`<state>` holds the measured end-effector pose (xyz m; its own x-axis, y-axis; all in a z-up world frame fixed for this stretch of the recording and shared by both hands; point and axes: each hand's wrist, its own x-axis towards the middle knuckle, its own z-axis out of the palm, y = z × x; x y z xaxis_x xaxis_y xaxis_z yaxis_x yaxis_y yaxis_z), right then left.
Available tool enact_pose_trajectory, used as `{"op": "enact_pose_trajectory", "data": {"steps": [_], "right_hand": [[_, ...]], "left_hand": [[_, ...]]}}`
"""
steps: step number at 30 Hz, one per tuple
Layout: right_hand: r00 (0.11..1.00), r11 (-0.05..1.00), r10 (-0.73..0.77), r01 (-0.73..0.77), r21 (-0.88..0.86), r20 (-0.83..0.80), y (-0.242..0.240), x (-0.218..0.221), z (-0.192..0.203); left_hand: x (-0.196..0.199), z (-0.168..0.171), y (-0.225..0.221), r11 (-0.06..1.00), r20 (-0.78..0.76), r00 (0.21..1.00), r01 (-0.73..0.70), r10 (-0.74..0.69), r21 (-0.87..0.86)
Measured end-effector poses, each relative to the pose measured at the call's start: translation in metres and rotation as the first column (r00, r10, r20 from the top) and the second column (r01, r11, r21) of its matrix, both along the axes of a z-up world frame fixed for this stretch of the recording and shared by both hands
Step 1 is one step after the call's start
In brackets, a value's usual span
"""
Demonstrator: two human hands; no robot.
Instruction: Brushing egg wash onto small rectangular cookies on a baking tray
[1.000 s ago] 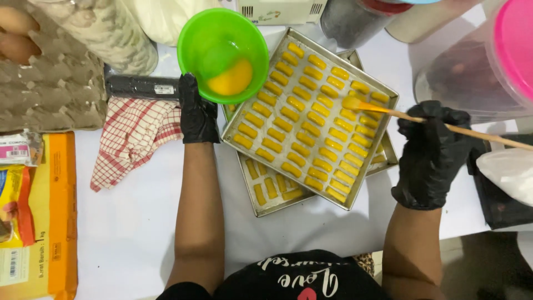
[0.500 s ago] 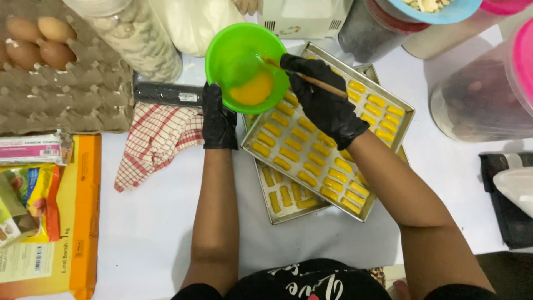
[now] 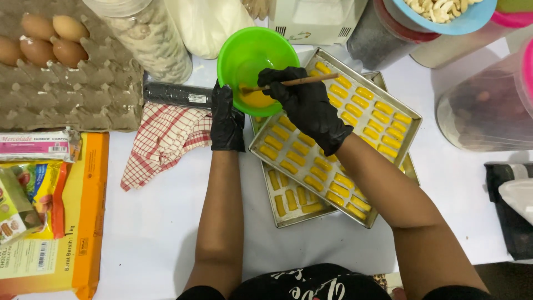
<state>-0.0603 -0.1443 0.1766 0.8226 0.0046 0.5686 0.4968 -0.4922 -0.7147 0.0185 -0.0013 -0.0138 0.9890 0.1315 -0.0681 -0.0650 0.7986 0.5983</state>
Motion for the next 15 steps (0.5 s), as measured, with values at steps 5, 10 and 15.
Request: {"op": "enact_pose_trajectory", "data": {"steps": [5, 10, 15], "right_hand": [[0.973, 0.934, 0.122, -0.046, 0.354, -0.195, -0.005, 0.002, -0.006], [0.920, 0.595, 0.309, 0.011, 0.803, -0.241, -0.017, 0.024, -0.025], [0.879, 0.616, 0.388, -0.024, 0.788, -0.277, -0.029, 0.029, -0.015]], "left_hand": [[0.023, -0.034, 0.006, 0.991, -0.028, 0.999, 0.021, -0.018, 0.135], [0.006, 0.005, 0.000, 0.981, -0.068, 0.998, 0.011, 0.002, 0.195], [0.040, -0.085, -0.008, 0.954, 0.214, 0.975, -0.124, 0.065, 0.272]]}}
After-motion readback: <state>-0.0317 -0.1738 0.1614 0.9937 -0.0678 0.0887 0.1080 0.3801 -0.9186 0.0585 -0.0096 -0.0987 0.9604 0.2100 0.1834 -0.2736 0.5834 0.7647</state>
